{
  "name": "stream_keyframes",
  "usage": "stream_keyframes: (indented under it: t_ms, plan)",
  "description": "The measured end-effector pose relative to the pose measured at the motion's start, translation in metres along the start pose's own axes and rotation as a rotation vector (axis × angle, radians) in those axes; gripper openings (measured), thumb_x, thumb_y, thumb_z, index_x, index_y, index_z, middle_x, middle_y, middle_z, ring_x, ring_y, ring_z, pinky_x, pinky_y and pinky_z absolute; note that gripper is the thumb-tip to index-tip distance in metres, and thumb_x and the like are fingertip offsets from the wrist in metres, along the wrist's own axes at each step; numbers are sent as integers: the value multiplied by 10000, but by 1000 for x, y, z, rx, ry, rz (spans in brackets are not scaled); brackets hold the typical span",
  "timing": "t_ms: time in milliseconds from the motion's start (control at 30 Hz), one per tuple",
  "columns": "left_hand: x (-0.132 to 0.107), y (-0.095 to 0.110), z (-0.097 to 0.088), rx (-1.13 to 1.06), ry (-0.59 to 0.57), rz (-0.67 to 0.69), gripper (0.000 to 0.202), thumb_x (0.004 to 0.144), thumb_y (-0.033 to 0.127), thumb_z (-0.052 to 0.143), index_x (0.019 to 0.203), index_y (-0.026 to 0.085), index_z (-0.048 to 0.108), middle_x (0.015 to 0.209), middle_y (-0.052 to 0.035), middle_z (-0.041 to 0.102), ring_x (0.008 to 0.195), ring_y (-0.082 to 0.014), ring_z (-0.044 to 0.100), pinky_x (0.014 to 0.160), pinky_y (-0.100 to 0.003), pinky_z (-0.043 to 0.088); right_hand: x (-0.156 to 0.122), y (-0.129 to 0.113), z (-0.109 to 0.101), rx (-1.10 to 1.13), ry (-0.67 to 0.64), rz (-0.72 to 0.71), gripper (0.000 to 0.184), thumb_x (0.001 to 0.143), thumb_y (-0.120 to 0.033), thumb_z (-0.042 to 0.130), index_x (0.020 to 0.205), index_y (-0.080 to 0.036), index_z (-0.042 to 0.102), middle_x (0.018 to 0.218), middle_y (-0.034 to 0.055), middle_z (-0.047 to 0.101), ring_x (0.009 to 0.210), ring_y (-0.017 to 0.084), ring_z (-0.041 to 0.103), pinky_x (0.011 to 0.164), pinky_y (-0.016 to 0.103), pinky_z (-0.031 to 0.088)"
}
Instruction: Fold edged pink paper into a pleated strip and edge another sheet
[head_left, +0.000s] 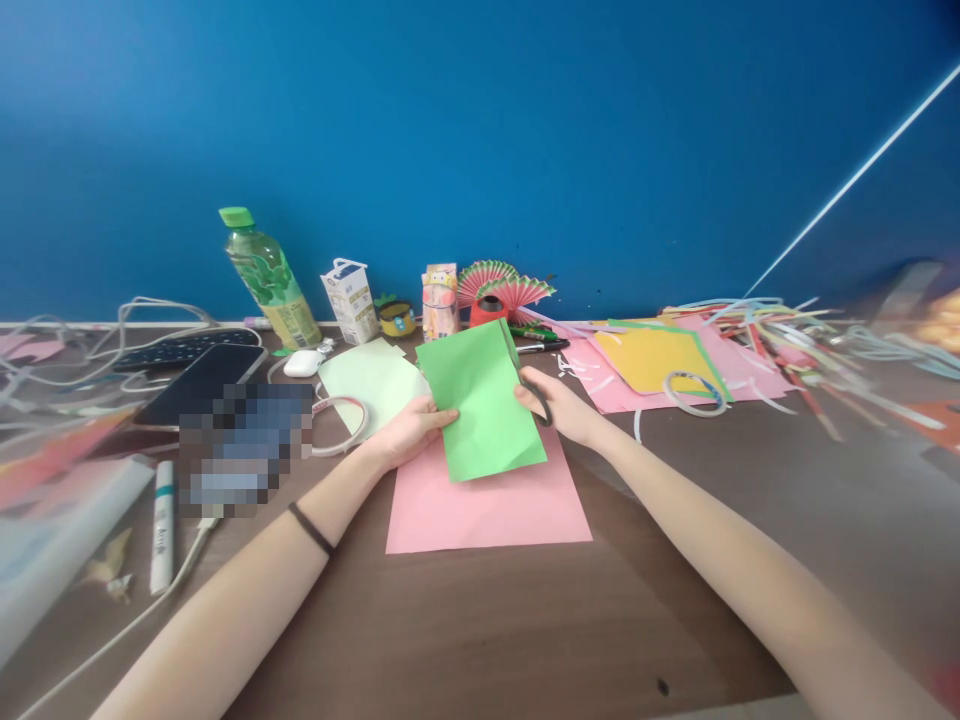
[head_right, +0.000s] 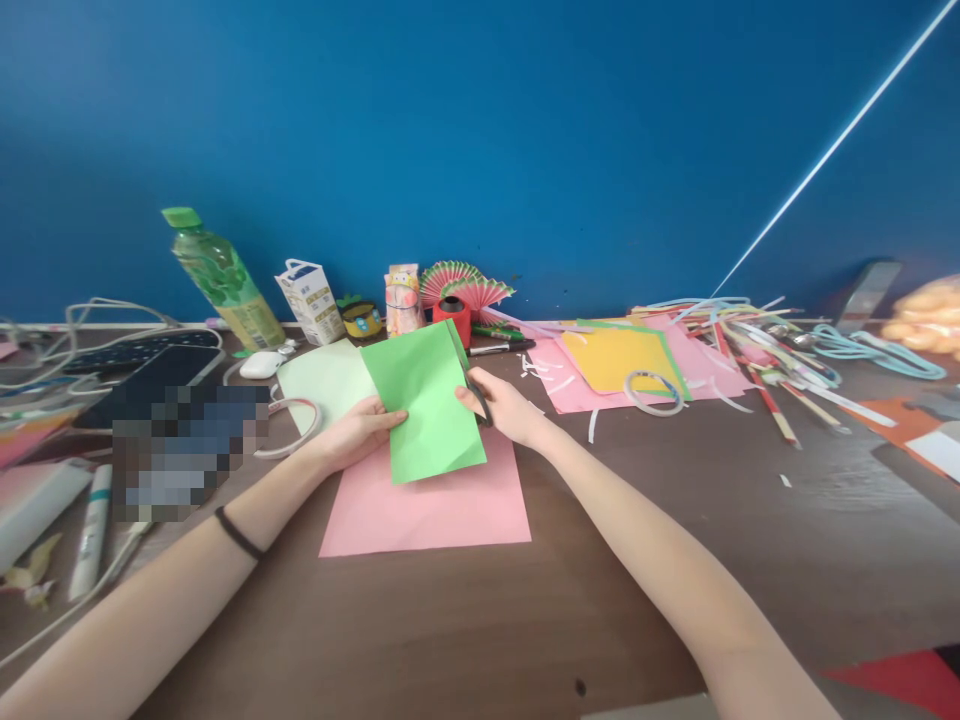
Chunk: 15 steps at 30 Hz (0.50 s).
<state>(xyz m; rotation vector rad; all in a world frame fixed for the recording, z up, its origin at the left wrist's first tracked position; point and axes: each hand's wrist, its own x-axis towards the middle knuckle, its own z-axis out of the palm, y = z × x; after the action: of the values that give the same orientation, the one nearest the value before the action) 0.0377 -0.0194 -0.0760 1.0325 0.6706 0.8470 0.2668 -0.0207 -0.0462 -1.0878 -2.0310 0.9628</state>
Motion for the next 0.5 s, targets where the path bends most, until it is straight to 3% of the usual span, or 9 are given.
stream_keyframes:
  t_ms: [500]
  plan:
    - [0, 1, 0, 1, -8, -23, 294, 681, 180, 667, 968, 121, 637, 1043, -115, 665, 1003, -262, 595, 943, -406, 402, 0, -4, 2, 52, 9, 43, 292, 804, -486, 495, 795, -206, 412, 729, -29, 394, 683, 120, 386, 637, 249, 334]
